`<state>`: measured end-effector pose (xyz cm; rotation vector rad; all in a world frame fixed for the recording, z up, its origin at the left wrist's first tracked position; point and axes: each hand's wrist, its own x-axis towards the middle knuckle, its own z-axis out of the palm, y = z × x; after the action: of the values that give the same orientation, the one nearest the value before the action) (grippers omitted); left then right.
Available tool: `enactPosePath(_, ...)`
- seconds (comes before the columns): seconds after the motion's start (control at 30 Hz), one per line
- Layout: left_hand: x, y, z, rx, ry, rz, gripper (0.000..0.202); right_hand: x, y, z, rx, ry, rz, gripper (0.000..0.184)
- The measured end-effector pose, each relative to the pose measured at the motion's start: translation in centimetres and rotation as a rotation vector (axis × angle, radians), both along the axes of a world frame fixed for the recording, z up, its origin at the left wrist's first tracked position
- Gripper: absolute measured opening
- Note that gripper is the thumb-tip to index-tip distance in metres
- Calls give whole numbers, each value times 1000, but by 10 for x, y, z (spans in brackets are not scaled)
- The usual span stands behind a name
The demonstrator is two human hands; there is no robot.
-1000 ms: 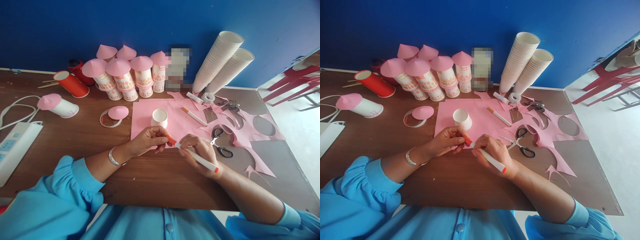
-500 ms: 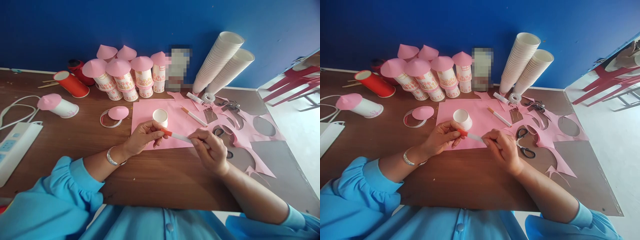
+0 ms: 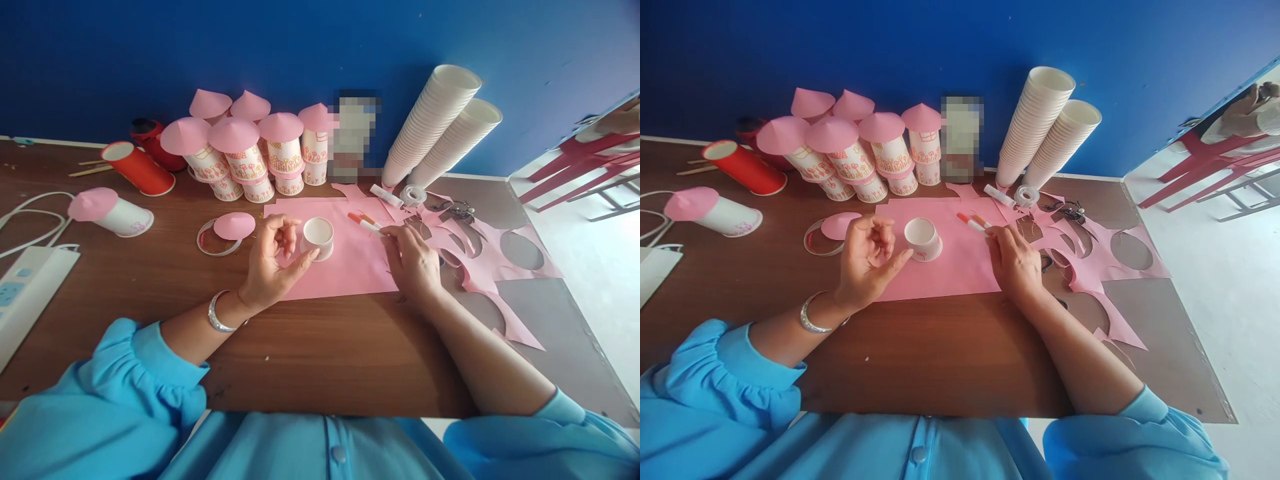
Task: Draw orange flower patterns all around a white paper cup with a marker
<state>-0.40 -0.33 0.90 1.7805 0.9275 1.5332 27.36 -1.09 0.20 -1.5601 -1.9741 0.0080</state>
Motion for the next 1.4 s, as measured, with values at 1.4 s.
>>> enactPosePath(1.4,-5,-20,12,71,464,-132,21,-29,-28,30,-614,1092,464,32)
